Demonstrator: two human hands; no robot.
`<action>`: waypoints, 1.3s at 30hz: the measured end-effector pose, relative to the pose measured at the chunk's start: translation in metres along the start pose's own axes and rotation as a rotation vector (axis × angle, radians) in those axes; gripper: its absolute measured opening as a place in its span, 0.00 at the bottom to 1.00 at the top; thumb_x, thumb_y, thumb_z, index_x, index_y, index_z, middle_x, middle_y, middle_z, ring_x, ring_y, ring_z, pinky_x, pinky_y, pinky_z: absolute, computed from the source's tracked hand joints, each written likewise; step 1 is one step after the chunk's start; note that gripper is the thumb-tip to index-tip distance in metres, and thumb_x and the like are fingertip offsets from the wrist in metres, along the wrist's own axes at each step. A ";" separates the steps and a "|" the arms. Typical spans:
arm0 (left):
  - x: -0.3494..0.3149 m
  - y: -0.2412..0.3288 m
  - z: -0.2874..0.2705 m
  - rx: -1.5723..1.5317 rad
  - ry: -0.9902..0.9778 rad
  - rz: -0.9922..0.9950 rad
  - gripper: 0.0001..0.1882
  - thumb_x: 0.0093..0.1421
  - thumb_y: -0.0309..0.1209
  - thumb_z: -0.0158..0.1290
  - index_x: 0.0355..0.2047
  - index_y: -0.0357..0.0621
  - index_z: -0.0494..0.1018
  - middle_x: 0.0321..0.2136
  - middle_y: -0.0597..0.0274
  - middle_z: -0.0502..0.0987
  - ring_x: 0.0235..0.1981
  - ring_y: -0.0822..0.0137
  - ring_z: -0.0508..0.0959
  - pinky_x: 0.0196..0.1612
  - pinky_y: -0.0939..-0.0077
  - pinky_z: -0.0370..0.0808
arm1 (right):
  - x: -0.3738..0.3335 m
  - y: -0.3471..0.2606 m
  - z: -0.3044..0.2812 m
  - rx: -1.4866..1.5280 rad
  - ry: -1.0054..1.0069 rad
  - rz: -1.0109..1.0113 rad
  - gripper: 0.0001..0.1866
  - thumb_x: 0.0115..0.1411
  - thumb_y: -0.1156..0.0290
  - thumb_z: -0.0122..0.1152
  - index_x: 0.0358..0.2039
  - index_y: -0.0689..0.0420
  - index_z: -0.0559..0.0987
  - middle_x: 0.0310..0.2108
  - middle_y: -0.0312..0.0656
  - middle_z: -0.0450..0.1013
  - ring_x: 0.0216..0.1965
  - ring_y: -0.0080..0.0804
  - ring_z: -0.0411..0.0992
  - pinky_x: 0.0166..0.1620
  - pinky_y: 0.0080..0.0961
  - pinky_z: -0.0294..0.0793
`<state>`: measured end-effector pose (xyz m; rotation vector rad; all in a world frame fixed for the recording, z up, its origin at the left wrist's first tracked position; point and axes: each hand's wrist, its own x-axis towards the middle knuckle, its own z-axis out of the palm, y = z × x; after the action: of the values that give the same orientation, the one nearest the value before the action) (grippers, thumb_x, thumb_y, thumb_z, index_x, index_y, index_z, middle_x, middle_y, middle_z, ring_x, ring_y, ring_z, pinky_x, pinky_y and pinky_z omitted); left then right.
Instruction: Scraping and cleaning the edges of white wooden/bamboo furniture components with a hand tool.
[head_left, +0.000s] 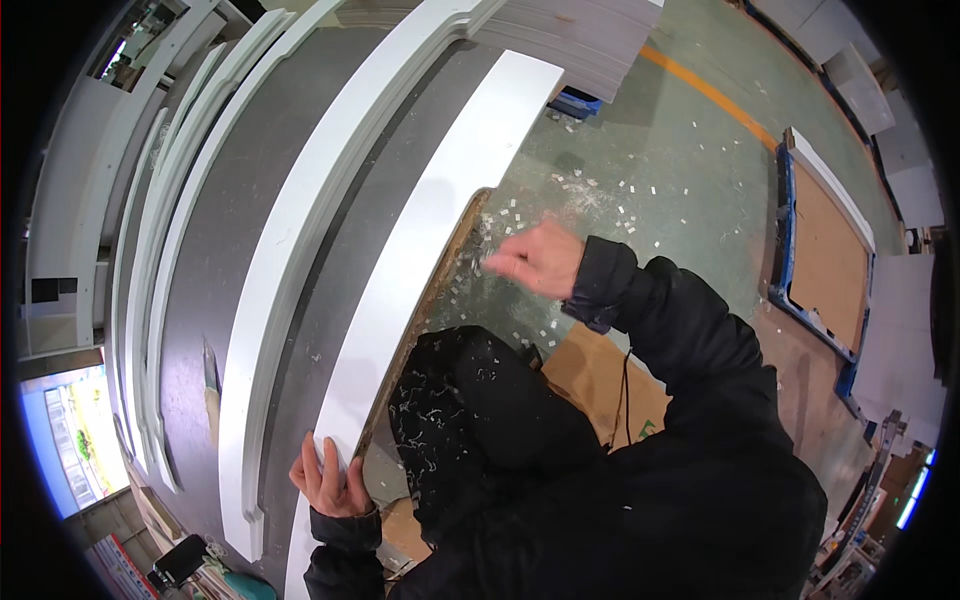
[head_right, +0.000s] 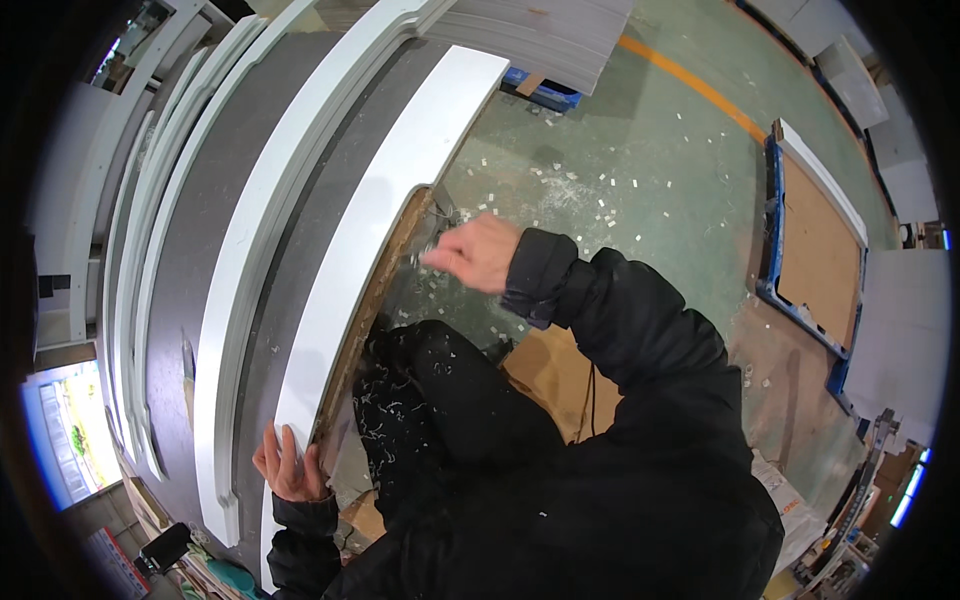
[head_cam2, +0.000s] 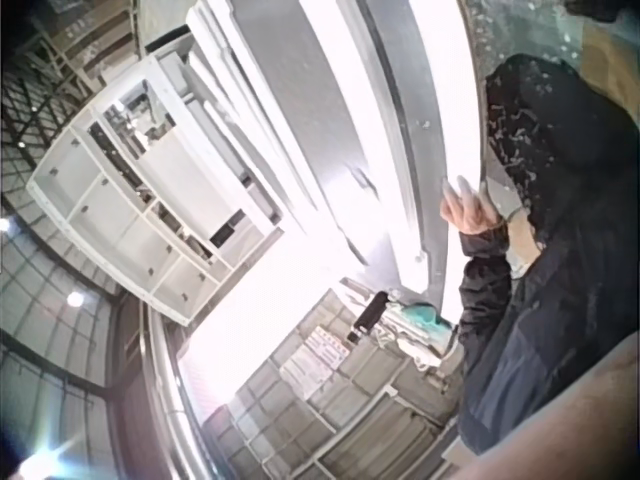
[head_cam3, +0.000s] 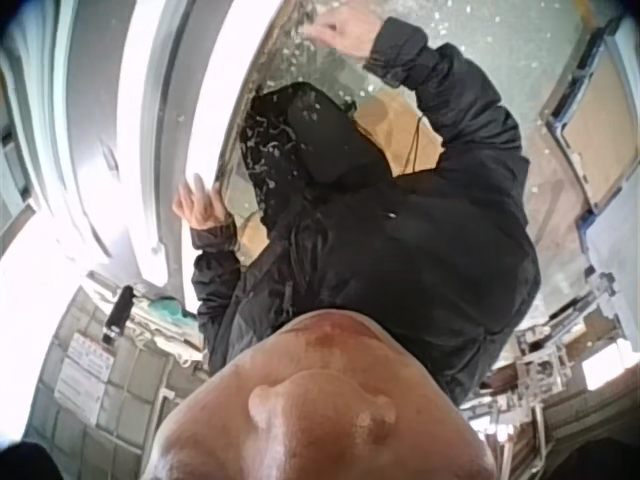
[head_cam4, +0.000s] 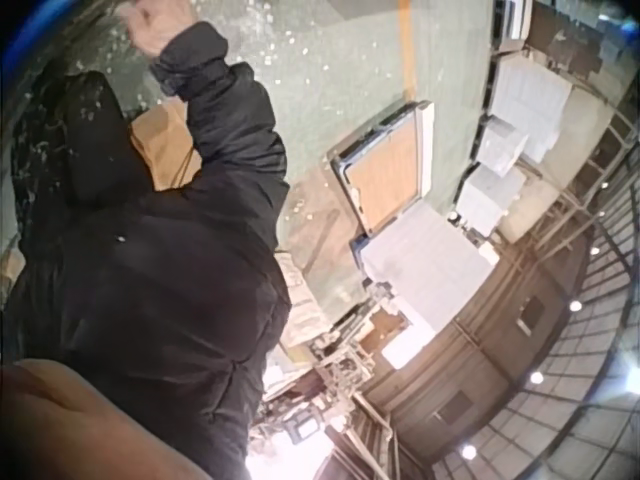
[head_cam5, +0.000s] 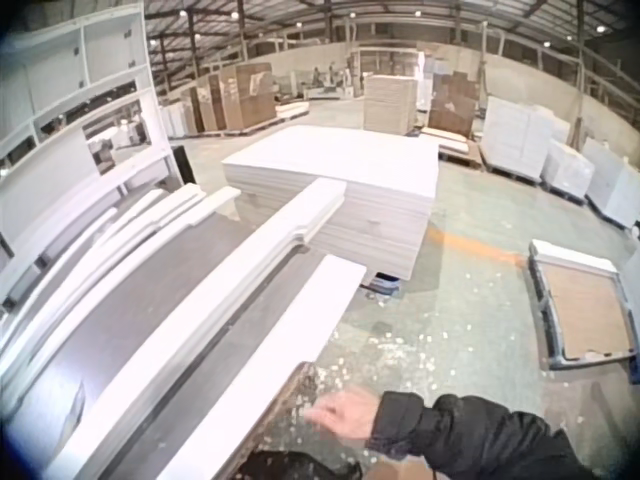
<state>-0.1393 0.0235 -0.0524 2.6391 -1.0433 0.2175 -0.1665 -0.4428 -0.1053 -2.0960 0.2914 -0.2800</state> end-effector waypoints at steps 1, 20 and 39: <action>-0.001 -0.001 0.000 0.009 -0.001 0.006 0.25 0.55 0.27 0.61 0.55 0.39 0.74 0.56 0.39 0.71 0.48 0.44 0.71 0.53 0.54 0.66 | -0.004 -0.002 0.004 0.017 -0.173 -0.135 0.24 0.64 0.48 0.57 0.28 0.59 0.81 0.18 0.42 0.73 0.20 0.35 0.66 0.28 0.36 0.69; 0.007 0.006 0.000 -0.005 0.033 0.017 0.29 0.51 0.26 0.65 0.54 0.39 0.73 0.55 0.38 0.70 0.47 0.42 0.70 0.51 0.53 0.68 | -0.019 -0.041 0.030 -0.016 0.155 0.017 0.15 0.67 0.62 0.54 0.30 0.61 0.74 0.18 0.47 0.70 0.19 0.40 0.70 0.28 0.35 0.71; 0.018 0.006 -0.013 -0.135 -0.069 -0.083 0.28 0.47 0.29 0.66 0.52 0.38 0.77 0.50 0.43 0.73 0.44 0.51 0.70 0.47 0.62 0.68 | 0.000 -0.028 0.058 -0.155 0.583 0.137 0.09 0.66 0.70 0.49 0.37 0.65 0.72 0.16 0.46 0.73 0.16 0.36 0.76 0.23 0.34 0.74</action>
<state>-0.1305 0.0120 -0.0344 2.5770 -0.9325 0.0369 -0.1452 -0.3822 -0.1108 -2.0933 0.8192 -0.8081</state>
